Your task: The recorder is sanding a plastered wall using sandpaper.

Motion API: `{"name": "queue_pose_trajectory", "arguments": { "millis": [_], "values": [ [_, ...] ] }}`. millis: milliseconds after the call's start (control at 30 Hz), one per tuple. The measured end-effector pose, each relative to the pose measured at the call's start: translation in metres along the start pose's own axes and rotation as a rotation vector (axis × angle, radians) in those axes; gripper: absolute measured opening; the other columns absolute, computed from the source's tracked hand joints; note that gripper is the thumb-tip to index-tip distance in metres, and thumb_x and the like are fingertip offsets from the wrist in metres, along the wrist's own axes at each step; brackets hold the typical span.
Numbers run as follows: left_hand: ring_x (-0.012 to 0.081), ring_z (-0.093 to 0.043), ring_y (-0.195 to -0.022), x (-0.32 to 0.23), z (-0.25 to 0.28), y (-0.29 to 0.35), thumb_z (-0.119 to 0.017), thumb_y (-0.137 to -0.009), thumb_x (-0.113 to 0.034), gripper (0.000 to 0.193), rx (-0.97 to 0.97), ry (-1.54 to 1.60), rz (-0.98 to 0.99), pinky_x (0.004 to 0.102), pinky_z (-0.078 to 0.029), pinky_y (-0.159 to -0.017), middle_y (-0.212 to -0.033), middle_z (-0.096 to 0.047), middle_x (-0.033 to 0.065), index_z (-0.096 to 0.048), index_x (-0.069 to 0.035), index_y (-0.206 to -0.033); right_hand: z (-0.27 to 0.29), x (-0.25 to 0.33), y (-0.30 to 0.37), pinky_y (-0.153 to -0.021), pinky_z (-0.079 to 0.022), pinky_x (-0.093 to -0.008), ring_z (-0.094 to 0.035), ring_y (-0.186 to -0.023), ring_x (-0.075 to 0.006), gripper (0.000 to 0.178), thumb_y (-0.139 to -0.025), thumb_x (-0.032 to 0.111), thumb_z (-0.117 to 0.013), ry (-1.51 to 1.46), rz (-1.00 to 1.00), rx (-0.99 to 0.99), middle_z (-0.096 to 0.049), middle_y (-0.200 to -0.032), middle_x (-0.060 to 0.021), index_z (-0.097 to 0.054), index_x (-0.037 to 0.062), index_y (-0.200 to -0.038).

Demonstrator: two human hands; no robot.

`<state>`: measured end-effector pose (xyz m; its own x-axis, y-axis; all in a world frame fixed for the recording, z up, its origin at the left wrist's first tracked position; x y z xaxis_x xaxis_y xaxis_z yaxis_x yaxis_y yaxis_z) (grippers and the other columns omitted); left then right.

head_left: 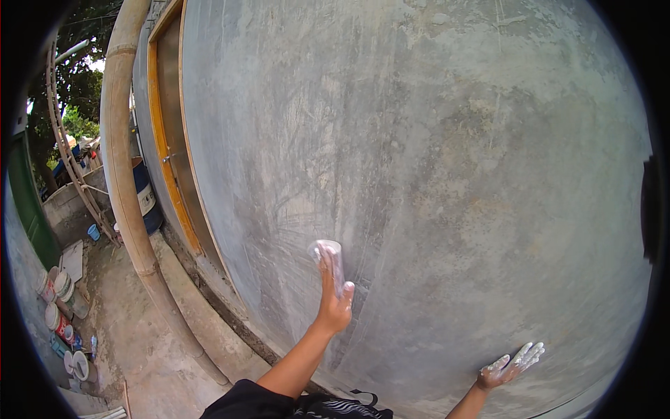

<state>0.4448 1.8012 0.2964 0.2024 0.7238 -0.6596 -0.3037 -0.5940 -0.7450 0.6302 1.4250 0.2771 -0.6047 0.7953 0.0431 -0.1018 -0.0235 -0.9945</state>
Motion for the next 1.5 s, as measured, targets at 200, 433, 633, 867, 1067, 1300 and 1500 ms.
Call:
{"name": "queue_pose_trajectory", "arguments": {
  "millis": [200, 433, 633, 867, 1067, 1300, 1500],
  "values": [
    [0.0299, -0.023, -0.143, 0.026, 0.015, 0.011, -0.036, -0.105, -0.042, 0.067, 0.021, 0.201, 0.157, 0.039, -0.016, -0.116, -0.152, -0.027, 0.0204, -0.021, 0.008, -0.148, 0.003, 0.002, -0.001, -0.118, -0.018, -0.0544, -0.031, -0.143, -0.0424, 0.053, -0.101, 0.025, -0.035, -0.033, -0.01, 0.007, -0.036, -0.153, -0.0247, -0.044, -0.0054, -0.143],
    [0.0317, 0.003, -0.152, -0.029, -0.023, 0.01, -0.038, -0.103, -0.042, 0.076, 0.044, 0.182, -0.03, 0.0444, 0.004, -0.12, -0.163, 0.001, 0.0206, -0.005, 0.004, -0.155, 0.006, 0.001, -0.004, -0.118, -0.018, -0.0548, -0.031, -0.143, -0.0429, 0.053, -0.101, 0.025, -0.034, -0.052, -0.01, 0.006, -0.038, -0.151, -0.0255, -0.046, -0.0062, -0.142],
    [0.0327, 0.0, -0.151, -0.027, -0.03, 0.003, -0.039, -0.103, -0.039, 0.074, 0.016, 0.234, -0.042, 0.0445, 0.004, -0.12, -0.163, -0.007, 0.0214, -0.01, 0.007, -0.153, 0.019, -0.002, -0.004, -0.117, -0.019, -0.0544, -0.032, -0.142, -0.0432, 0.053, -0.1, 0.024, -0.036, -0.2, -0.078, 0.082, -0.039, -0.15, -0.0261, -0.044, -0.0085, -0.141],
    [0.0327, -0.002, -0.151, -0.072, -0.068, 0.009, -0.04, -0.103, -0.039, 0.073, 0.033, 0.236, -0.147, 0.0421, 0.002, -0.12, -0.163, -0.008, 0.0211, -0.013, 0.009, -0.152, 0.028, -0.225, 0.145, -0.117, -0.022, -0.0507, -0.033, -0.142, -0.0421, 0.053, -0.102, 0.025, -0.04, 0.022, -0.026, -0.099, -0.036, -0.151, -0.028, -0.042, -0.0103, -0.141],
    [0.0283, -0.016, -0.145, -0.047, -0.062, 0.009, -0.039, -0.104, -0.038, 0.066, -0.005, 0.278, 0.012, 0.0375, -0.009, -0.118, -0.156, -0.023, 0.0185, -0.023, 0.009, -0.148, 0.005, -0.186, 0.089, -0.116, -0.023, -0.052, -0.033, -0.141, -0.0428, 0.052, -0.102, 0.026, -0.04, -0.054, -0.008, -0.086, -0.037, -0.151, -0.0279, -0.044, -0.0089, -0.141],
    [0.0226, -0.034, -0.138, -0.046, -0.047, -0.001, -0.038, -0.106, -0.037, 0.059, -0.094, 0.422, 0.258, 0.0329, -0.021, -0.115, -0.147, -0.04, 0.015, -0.035, 0.008, -0.144, 0.012, -0.195, 0.083, -0.116, -0.023, -0.0537, -0.032, -0.141, -0.0438, 0.051, -0.103, 0.028, -0.039, -0.141, -0.002, -0.079, -0.037, -0.15, -0.0277, -0.045, -0.007, -0.14],
    [0.0241, -0.027, -0.143, -0.072, -0.057, -0.001, -0.039, -0.106, -0.037, 0.062, -0.095, 0.411, 0.261, 0.0336, -0.017, -0.117, -0.152, -0.033, 0.0171, -0.03, 0.009, -0.146, 0.014, -0.171, 0.073, -0.116, -0.023, -0.0553, -0.032, -0.141, -0.0447, 0.051, -0.103, 0.029, -0.038, -0.185, -0.056, -0.052, -0.038, -0.15, -0.0275, -0.047, -0.0054, -0.14]
  ]
}}
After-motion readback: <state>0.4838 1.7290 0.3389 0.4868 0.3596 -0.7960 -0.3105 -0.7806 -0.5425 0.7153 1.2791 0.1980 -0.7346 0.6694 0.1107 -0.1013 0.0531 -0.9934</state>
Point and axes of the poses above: each hand's wrist, its own y-axis away from the middle knuckle, its own z-axis out of the back of the hand, x = y × z, the point moved 1 cm from there along -y, towards the middle knuckle
